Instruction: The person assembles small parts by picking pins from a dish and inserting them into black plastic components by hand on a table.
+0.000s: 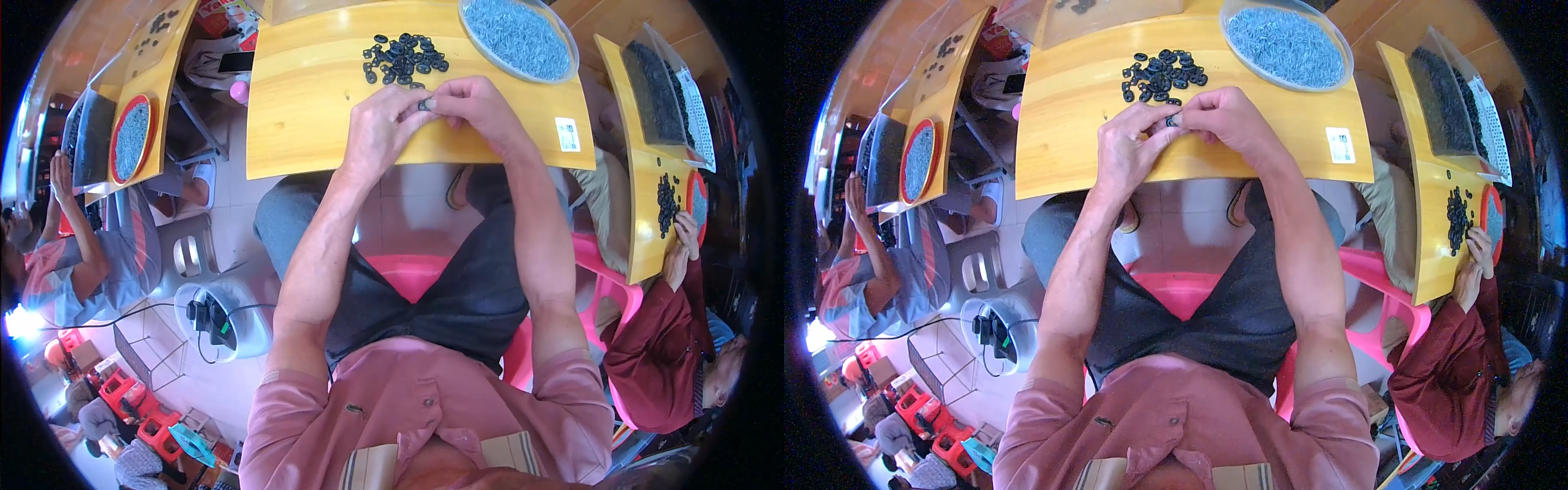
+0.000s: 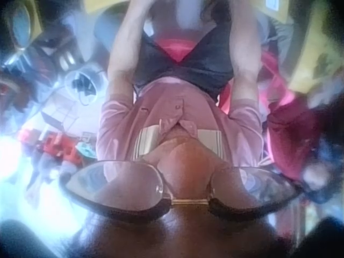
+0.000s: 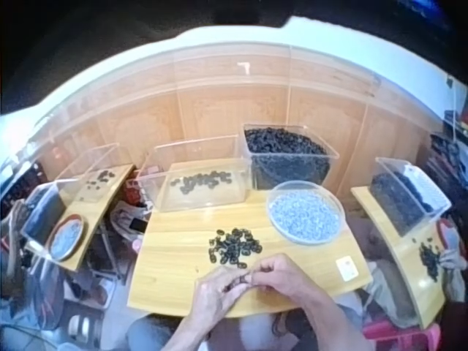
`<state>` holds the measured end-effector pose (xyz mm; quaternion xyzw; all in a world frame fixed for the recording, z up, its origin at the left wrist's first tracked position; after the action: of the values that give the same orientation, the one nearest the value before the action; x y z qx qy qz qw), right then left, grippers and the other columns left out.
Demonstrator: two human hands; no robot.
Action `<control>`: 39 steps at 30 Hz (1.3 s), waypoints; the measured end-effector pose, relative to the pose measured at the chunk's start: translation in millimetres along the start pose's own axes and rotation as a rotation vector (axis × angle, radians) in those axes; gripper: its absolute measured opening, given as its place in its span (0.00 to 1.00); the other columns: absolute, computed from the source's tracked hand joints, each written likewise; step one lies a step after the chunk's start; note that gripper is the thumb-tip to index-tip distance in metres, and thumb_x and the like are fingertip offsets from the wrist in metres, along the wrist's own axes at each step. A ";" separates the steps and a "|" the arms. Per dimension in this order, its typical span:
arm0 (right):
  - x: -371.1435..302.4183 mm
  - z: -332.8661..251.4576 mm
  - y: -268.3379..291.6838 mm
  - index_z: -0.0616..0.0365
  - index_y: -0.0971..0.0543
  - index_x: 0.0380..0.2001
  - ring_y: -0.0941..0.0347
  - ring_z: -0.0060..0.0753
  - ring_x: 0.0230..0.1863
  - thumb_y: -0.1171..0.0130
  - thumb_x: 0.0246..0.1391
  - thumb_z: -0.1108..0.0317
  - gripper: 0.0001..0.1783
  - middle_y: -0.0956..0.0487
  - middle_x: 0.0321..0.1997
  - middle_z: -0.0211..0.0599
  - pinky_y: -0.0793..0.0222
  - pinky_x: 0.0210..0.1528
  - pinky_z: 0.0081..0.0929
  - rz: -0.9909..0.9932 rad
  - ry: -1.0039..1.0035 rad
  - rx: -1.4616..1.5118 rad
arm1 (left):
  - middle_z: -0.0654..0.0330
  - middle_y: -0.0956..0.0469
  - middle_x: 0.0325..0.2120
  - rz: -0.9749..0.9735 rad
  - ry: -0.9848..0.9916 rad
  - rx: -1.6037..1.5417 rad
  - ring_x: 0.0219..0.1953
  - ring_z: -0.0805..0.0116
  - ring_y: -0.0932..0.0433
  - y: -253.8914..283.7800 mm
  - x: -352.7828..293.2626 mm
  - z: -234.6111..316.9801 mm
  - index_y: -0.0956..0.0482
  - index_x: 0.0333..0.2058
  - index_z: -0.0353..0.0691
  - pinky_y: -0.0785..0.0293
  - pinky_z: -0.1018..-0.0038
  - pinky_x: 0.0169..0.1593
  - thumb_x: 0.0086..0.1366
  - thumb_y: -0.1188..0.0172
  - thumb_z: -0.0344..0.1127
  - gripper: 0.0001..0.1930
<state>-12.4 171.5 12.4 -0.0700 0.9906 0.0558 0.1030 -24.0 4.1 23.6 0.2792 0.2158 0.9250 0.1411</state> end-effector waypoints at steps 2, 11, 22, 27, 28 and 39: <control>0.8 0.9 2.6 0.58 0.17 0.26 0.35 0.15 0.24 0.36 0.48 0.62 0.10 0.26 0.20 0.23 0.41 0.28 0.17 0.010 0.007 -0.041 | 0.58 0.22 0.23 0.011 -0.037 -0.007 0.25 0.71 0.24 -0.6 1.1 1.8 0.15 0.40 0.39 0.26 0.75 0.31 0.53 0.28 0.29 0.14; -7.7 -1.1 -3.5 0.59 0.17 0.26 0.34 0.14 0.23 0.37 0.47 0.63 0.10 0.26 0.20 0.23 0.41 0.27 0.16 -0.001 -0.011 -0.003 | 0.55 0.22 0.23 -0.016 -0.018 -0.010 0.24 0.65 0.23 -0.3 -5.7 4.0 0.16 0.38 0.34 0.25 0.71 0.29 0.55 0.31 0.27 0.11; -5.5 -5.6 0.2 0.59 0.18 0.24 0.34 0.15 0.21 0.38 0.47 0.64 0.09 0.26 0.19 0.25 0.39 0.24 0.17 0.037 0.043 0.026 | 0.60 0.27 0.21 0.018 -0.009 -0.097 0.22 0.70 0.29 -2.2 2.9 8.2 0.17 0.39 0.36 0.29 0.73 0.27 0.53 0.30 0.27 0.13; -5.1 -3.2 -0.6 0.59 0.18 0.24 0.34 0.15 0.22 0.37 0.47 0.63 0.10 0.26 0.19 0.25 0.39 0.26 0.17 0.016 0.032 -0.003 | 0.62 0.26 0.21 -0.018 0.019 -0.049 0.22 0.74 0.29 -5.0 0.8 0.2 0.15 0.40 0.39 0.29 0.76 0.29 0.51 0.27 0.30 0.16; -4.9 -3.1 -1.3 0.59 0.18 0.24 0.33 0.16 0.22 0.36 0.48 0.61 0.11 0.25 0.19 0.25 0.38 0.26 0.17 0.025 0.039 -0.011 | 0.60 0.25 0.21 -0.004 0.007 -0.050 0.22 0.71 0.28 -4.0 1.2 1.2 0.16 0.39 0.37 0.29 0.74 0.28 0.51 0.27 0.30 0.15; -6.5 -1.8 -0.6 0.60 0.17 0.27 0.34 0.16 0.23 0.35 0.51 0.60 0.13 0.25 0.20 0.25 0.39 0.27 0.17 -0.002 0.031 0.010 | 0.56 0.22 0.24 0.018 -0.017 0.023 0.22 0.66 0.24 -2.0 -2.6 3.5 0.17 0.37 0.35 0.26 0.71 0.27 0.53 0.28 0.32 0.13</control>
<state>-6.4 171.6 15.5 -0.0712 0.9923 0.0494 0.0881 -19.5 6.0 24.1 0.2907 0.2225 0.9213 0.1312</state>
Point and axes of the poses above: each hand's wrist, its own x-axis towards the middle knuckle, its own y-axis out of the back of the hand, z = x × y, the point moved 4 cm from there along x, towards the middle knuckle
